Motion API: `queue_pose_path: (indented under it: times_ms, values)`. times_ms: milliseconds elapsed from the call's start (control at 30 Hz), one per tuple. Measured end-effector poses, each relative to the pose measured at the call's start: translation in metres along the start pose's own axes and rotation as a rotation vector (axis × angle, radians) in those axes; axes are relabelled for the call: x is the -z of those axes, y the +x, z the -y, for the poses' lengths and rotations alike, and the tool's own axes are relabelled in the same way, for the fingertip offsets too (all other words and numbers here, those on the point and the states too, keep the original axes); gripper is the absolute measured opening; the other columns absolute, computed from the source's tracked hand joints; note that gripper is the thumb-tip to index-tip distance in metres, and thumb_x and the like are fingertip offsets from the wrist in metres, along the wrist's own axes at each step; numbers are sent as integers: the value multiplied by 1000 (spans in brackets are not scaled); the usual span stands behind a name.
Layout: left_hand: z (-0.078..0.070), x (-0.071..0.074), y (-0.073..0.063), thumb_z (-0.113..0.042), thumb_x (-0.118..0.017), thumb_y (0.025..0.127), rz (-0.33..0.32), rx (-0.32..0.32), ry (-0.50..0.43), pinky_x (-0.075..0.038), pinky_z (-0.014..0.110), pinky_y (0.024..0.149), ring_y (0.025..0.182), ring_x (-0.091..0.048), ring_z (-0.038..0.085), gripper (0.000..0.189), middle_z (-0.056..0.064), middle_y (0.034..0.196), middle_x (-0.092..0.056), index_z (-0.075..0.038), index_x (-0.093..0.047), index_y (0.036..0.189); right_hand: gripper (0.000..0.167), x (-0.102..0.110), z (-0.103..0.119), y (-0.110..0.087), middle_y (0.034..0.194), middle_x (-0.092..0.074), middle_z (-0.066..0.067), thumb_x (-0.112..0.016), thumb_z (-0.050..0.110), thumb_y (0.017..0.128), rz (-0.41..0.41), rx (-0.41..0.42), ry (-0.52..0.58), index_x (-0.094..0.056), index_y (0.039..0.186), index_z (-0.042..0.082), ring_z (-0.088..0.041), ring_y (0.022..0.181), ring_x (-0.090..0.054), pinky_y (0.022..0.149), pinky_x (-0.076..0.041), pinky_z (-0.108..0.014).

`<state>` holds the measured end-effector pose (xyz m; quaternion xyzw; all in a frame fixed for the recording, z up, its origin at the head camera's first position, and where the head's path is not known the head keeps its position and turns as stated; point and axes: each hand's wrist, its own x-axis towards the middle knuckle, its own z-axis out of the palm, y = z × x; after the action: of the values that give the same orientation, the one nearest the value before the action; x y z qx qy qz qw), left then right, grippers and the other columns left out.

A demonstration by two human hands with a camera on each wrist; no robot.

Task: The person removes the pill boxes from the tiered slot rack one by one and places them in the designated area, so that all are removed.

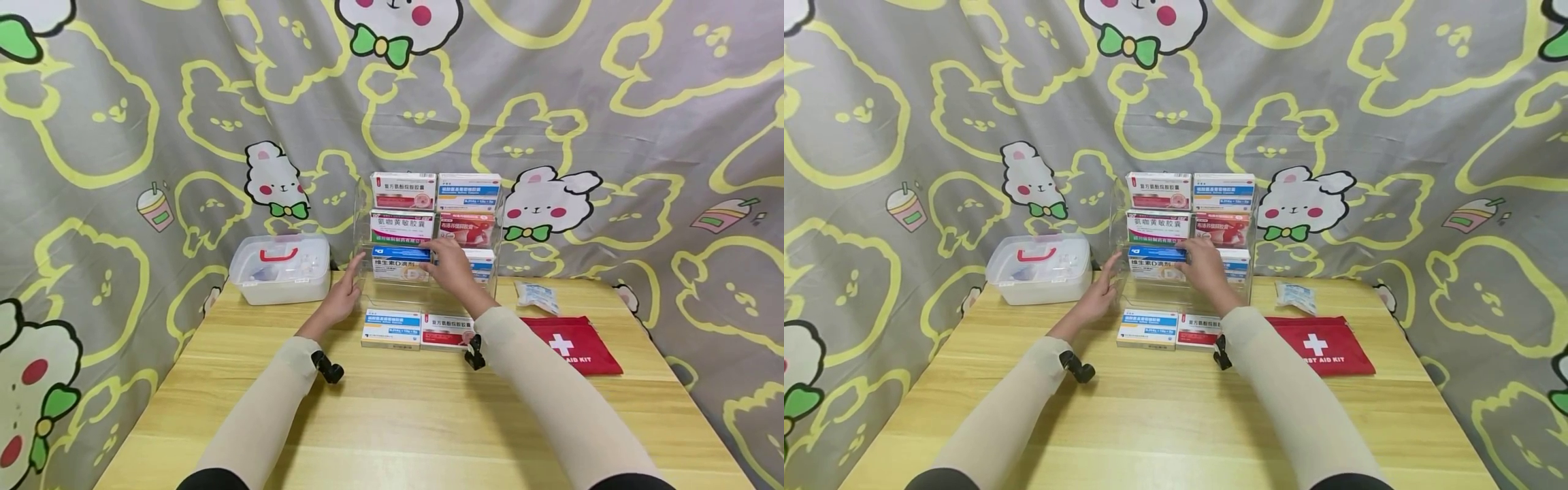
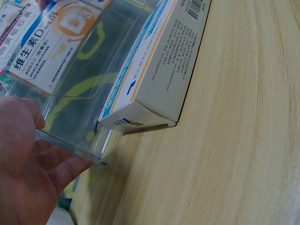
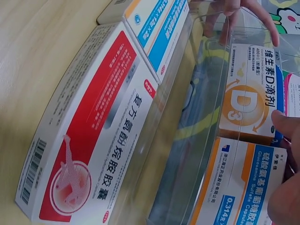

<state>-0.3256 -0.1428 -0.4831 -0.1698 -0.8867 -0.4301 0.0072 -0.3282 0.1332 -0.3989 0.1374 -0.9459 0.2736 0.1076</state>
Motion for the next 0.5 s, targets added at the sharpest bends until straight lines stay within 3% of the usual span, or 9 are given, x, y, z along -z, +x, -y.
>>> queue_pose_path:
  times_ms: [67,100,200,267,333,400,500]
  values:
    - [0,0,0,2,-40,106,2,1,-3,-45,34,56,99,-64,45,80,23,168,-21,-37,-3,166,44,-1,2,0,142,-62,-10,-79,22,92,-9,-2,-25,-68,135,14,-33,139,-47,117,-37,-50]
    - [0,0,0,2,-40,105,1,0,-2,-45,34,56,101,-64,46,81,23,168,-21,-37,-3,166,44,-1,3,0,142,-62,-10,-79,22,92,-12,-4,-31,-69,134,14,-33,138,-48,116,-37,-50]
    - [0,-1,0,2,-40,106,-2,-3,4,-46,35,59,121,-59,48,80,22,169,-21,-36,-3,166,43,0,6,-1,141,-62,-10,-79,21,92,-16,-12,-28,-69,134,14,-33,137,-48,115,-39,-51]
    - [0,0,0,1,-40,105,-4,-4,10,-48,36,62,141,-44,46,80,21,169,-21,-36,-3,166,43,1,8,-2,140,-61,-10,-78,20,93,-13,-16,-22,-69,134,13,-33,136,-48,114,-39,-51]
    - [-1,0,0,1,-40,105,-4,-4,13,-48,37,63,147,-36,44,80,20,169,-20,-36,-3,166,42,2,10,-2,140,-61,-11,-78,19,93,-7,-21,-16,-69,134,13,-33,136,-48,114,-39,-51]
    - [-1,0,0,2,-40,105,-3,-3,11,-48,36,61,146,-38,44,80,21,169,-20,-36,-3,166,42,3,11,-2,138,-62,-11,-78,19,93,-3,-23,-16,-70,133,13,-34,135,-49,114,-39,-51]
    - [-2,0,-1,2,-40,105,0,2,5,-46,34,57,119,-59,48,80,22,169,-21,-37,-3,165,41,4,12,-2,137,-63,-10,-78,18,93,10,-26,-17,-70,133,13,-34,134,-49,113,-40,-51]
